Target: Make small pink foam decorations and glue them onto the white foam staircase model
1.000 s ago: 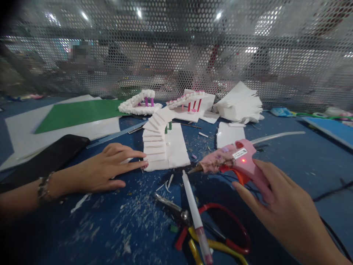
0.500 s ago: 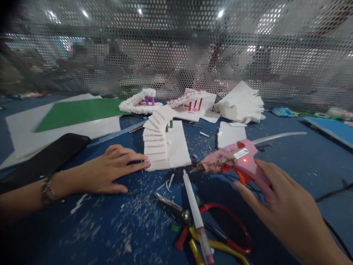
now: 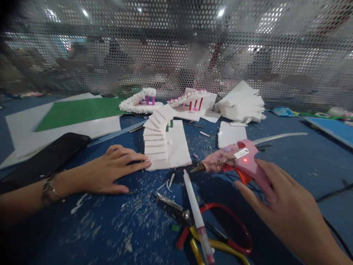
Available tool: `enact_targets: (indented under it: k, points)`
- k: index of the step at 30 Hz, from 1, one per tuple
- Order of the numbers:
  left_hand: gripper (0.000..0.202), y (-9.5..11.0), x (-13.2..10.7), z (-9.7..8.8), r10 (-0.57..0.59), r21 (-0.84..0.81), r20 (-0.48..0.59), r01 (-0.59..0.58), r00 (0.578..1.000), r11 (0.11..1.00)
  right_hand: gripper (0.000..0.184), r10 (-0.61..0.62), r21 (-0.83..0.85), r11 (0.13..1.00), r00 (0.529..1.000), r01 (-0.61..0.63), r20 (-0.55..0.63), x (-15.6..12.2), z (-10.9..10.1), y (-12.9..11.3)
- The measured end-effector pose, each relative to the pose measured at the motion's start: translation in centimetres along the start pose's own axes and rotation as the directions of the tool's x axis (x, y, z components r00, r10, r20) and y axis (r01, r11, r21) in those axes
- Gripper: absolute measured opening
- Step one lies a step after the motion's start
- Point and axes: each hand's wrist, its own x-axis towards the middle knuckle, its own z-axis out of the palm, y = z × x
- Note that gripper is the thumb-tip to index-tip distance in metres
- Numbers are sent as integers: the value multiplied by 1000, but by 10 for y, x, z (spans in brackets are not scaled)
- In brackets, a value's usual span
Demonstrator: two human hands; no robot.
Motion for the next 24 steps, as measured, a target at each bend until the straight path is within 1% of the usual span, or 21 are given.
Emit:
enact_targets:
  k: [2, 5, 8, 13, 17, 24]
  points:
    - [56, 0, 0, 1, -4, 6, -9, 4, 1000, 1000, 51, 0, 11, 1000, 1000, -1, 4, 1, 0, -1]
    - [59, 0, 0, 1, -4, -10, -25, 3, 1000, 1000, 53, -15, -15, 1000, 1000, 15, -6, 3, -1, -2]
    - [61, 0, 0, 2, -29, -56, -69, 25, 997, 998, 54, -49, -31, 998, 998, 48, -26, 6, -2, -3]
    - [52, 1, -2, 3, -42, -124, -139, 25, 989, 992, 52, -78, -19, 997, 996, 77, -41, 10, -3, -5]
    - [47, 1, -3, 3, -61, -108, -181, 42, 982, 993, 52, -93, -23, 996, 995, 92, -42, 10, -4, -5]
    - [41, 2, -2, 3, -18, -64, -207, 5, 978, 998, 51, -76, 14, 997, 997, 76, -23, 10, -5, -5]
